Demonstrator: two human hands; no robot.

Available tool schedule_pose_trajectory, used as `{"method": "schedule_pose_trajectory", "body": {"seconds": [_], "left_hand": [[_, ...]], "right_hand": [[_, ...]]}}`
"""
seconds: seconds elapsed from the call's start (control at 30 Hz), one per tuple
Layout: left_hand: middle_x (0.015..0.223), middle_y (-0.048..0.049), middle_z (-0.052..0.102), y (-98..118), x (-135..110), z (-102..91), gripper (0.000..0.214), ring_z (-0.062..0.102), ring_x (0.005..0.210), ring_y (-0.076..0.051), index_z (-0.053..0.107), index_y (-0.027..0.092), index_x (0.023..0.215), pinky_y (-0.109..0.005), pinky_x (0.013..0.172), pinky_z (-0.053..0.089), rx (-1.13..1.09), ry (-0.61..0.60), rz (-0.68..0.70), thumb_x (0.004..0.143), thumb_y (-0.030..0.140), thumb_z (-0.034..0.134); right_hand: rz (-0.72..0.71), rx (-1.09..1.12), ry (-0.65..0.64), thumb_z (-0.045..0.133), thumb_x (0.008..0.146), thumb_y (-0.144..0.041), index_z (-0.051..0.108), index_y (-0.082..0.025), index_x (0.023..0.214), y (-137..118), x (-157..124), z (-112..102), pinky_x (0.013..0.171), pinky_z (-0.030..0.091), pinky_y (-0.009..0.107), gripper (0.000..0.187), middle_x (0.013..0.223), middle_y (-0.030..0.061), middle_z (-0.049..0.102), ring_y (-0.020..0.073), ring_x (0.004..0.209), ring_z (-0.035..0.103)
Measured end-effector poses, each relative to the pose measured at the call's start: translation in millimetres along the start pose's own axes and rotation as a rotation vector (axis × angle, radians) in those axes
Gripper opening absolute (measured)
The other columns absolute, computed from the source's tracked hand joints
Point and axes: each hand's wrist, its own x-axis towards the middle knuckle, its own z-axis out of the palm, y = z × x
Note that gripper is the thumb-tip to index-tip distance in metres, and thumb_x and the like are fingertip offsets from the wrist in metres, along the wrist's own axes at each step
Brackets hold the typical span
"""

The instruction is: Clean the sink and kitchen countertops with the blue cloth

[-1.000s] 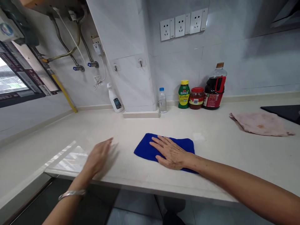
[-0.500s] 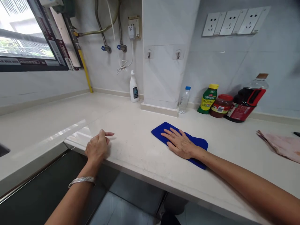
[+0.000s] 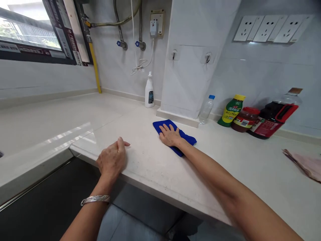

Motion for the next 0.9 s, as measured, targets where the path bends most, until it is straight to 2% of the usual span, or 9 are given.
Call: {"method": "schedule_pose_trajectory", "body": {"seconds": [0.17, 0.3, 0.43, 0.6, 0.8, 0.9], "left_hand": [[0.105, -0.0134, 0.072, 3, -4, -1.5, 0.060, 0.062, 0.110, -0.039, 0.074, 0.029, 0.092, -0.049, 0.096, 0.043, -0.001, 0.030, 0.007, 0.095, 0.050, 0.019], [0.105, -0.0174, 0.072, 3, -4, -2.2, 0.060, 0.063, 0.111, -0.040, 0.072, 0.023, 0.092, -0.050, 0.095, 0.044, 0.011, 0.059, 0.006, 0.096, 0.048, 0.018], [0.109, -0.0215, 0.071, 3, -4, -2.3, 0.063, 0.062, 0.114, -0.041, 0.074, 0.019, 0.100, -0.051, 0.096, 0.045, -0.001, 0.098, 0.000, 0.097, 0.048, 0.017], [0.116, -0.0235, 0.070, 1, -4, -1.4, 0.065, 0.061, 0.116, -0.042, 0.074, 0.017, 0.103, -0.052, 0.098, 0.045, 0.012, 0.141, 0.011, 0.098, 0.045, 0.016], [0.120, -0.0248, 0.068, 1, -2, -1.7, 0.067, 0.059, 0.121, -0.043, 0.073, 0.016, 0.105, -0.051, 0.100, 0.043, 0.013, 0.141, 0.010, 0.097, 0.046, 0.015], [0.119, -0.0246, 0.068, 2, -3, -3.0, 0.065, 0.058, 0.122, -0.043, 0.073, 0.016, 0.103, -0.051, 0.099, 0.043, 0.028, 0.131, 0.010, 0.097, 0.046, 0.015]], "right_hand": [[-0.157, 0.009, -0.009, 0.020, 0.101, -0.047, 0.019, -0.024, 0.164, -44, 3, 3, 0.120, 0.010, 0.071, 0.066, 0.171, 0.0022, 0.010, 0.0378, 0.156, 0.008], [-0.342, 0.024, -0.039, 0.021, 0.102, -0.048, 0.019, -0.025, 0.163, -70, -18, 2, 0.120, 0.009, 0.071, 0.066, 0.171, 0.0026, 0.009, 0.0373, 0.156, 0.006], [-0.467, 0.032, -0.064, 0.022, 0.103, -0.049, 0.019, -0.025, 0.163, -81, -49, 2, 0.122, 0.006, 0.070, 0.065, 0.171, 0.0037, 0.009, 0.0358, 0.157, 0.003], [-0.575, 0.068, -0.086, 0.024, 0.103, -0.050, 0.021, -0.023, 0.163, -76, -97, 3, 0.122, 0.003, 0.069, 0.065, 0.171, 0.0050, 0.010, 0.0354, 0.157, 0.001], [-0.685, 0.126, -0.112, 0.022, 0.105, -0.050, 0.024, -0.026, 0.162, -50, -149, 2, 0.123, 0.001, 0.068, 0.062, 0.171, 0.0044, 0.012, 0.0330, 0.157, 0.002], [-0.735, 0.136, -0.087, 0.036, 0.103, -0.048, 0.023, -0.029, 0.162, -29, -177, 4, 0.123, 0.002, 0.068, 0.063, 0.171, 0.0042, 0.013, 0.0326, 0.157, 0.003]]}}
